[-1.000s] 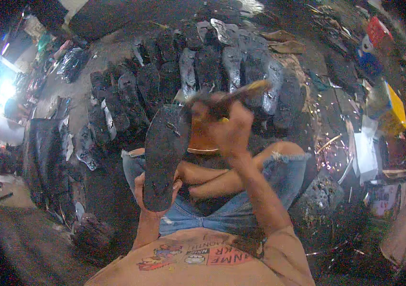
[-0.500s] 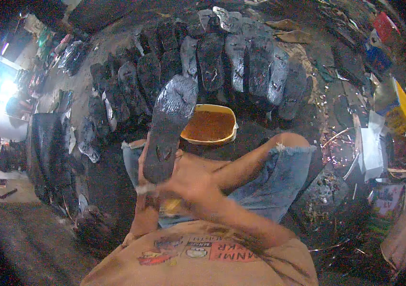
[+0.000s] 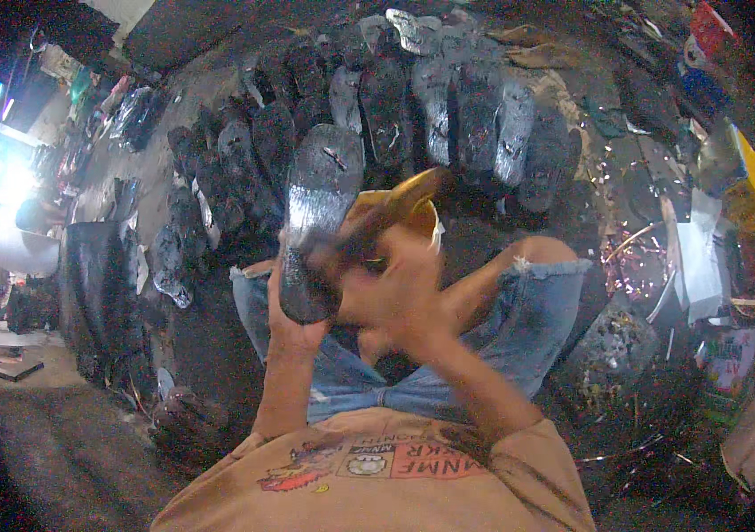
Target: The person sits on the floor and applies a brown liquid from a yellow container onto the soles of multiple sandals using a brush. They handle each sandal individually, brush the sole, and place it back in a pile.
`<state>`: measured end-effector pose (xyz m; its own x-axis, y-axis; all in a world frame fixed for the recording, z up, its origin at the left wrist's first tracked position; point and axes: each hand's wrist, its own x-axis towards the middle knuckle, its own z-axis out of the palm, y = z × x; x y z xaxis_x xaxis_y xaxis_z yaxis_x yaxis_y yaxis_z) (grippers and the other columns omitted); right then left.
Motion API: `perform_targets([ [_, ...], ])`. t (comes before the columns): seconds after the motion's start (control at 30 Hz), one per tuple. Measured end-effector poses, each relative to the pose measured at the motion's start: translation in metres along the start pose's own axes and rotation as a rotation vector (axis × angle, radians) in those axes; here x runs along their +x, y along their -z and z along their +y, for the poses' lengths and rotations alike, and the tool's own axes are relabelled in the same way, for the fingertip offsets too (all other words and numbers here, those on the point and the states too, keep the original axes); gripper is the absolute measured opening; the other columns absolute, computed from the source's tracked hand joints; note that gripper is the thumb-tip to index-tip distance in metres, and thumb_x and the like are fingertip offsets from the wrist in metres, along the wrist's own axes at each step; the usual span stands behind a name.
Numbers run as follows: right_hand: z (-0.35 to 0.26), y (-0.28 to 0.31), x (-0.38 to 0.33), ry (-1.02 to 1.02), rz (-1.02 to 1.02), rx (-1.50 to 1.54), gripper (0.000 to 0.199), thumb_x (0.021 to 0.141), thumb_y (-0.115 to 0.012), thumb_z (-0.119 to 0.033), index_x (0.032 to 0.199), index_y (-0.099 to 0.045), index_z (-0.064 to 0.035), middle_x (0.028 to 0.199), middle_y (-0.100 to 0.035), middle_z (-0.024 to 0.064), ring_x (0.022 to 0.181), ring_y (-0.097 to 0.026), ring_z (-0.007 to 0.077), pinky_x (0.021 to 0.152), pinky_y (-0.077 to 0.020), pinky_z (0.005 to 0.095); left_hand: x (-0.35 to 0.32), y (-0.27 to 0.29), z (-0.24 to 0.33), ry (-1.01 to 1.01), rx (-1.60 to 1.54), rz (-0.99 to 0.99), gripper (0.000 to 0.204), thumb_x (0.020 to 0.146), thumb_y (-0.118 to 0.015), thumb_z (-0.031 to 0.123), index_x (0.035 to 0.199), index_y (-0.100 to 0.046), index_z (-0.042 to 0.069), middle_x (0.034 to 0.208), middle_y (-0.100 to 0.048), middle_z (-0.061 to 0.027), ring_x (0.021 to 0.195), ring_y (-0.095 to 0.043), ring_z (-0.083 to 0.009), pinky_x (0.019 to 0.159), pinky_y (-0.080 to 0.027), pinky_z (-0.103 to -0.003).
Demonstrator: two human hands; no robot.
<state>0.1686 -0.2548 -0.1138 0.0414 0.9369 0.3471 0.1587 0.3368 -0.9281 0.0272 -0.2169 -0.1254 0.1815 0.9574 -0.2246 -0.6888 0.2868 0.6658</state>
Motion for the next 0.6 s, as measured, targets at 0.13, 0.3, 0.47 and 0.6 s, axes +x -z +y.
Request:
perform_targets([
  [0.13, -0.008, 0.024, 0.004, 0.031, 0.148, -0.105, 0.043, 0.072, -0.09, -0.026, 0.099, -0.07, 0.0012, 0.091, -0.071, 0.0053, 0.081, -0.068, 0.0155, 0.077, -0.0549, 0.032, 0.011, 0.023, 0.004, 0.139, -0.4, -0.32, 0.043, 0.103, -0.045, 0.037, 0.13, -0.058, 0.005, 0.128, -0.063, -0.0144, 0.116, -0.061, -0.0302, 0.103, -0.049, -0.049],
  [0.3, 0.0, 0.024, 0.033, -0.07, 0.07, -0.109, 0.031, 0.072, -0.087, -0.016, 0.096, -0.073, -0.0015, 0.091, -0.074, 0.0102, 0.085, -0.071, 0.0184, 0.077, -0.0559, 0.034, 0.009, 0.009, -0.006, -0.026, -0.235, -0.009, 0.049, 0.099, -0.054, 0.03, 0.141, -0.05, 0.005, 0.131, -0.062, -0.0152, 0.117, -0.062, -0.0296, 0.104, -0.047, -0.044],
  [0.47, -0.014, 0.039, 0.007, -0.033, 0.003, -0.059, 0.027, 0.078, -0.082, -0.01, 0.101, -0.07, -0.0018, 0.095, -0.072, 0.007, 0.087, -0.066, 0.0167, 0.079, -0.053, 0.0326, 0.047, 0.001, 0.097, -1.0, 1.254, 0.065, 0.055, 0.09, -0.067, 0.015, 0.139, -0.048, -0.002, 0.131, -0.06, -0.0161, 0.116, -0.062, -0.0255, 0.102, -0.048, -0.041],
  [0.6, 0.059, 0.108, 0.048, -0.291, 0.64, -0.157, 0.022, 0.091, -0.073, -0.01, 0.108, -0.065, 0.0014, 0.104, -0.067, 0.0058, 0.091, -0.061, 0.0141, 0.081, -0.0506, 0.0289, 0.169, 0.01, 0.229, -0.789, 0.921, 0.106, 0.042, 0.096, -0.06, 0.023, 0.128, -0.054, -0.004, 0.122, -0.062, -0.0145, 0.112, -0.062, -0.0262, 0.097, -0.052, -0.044],
])
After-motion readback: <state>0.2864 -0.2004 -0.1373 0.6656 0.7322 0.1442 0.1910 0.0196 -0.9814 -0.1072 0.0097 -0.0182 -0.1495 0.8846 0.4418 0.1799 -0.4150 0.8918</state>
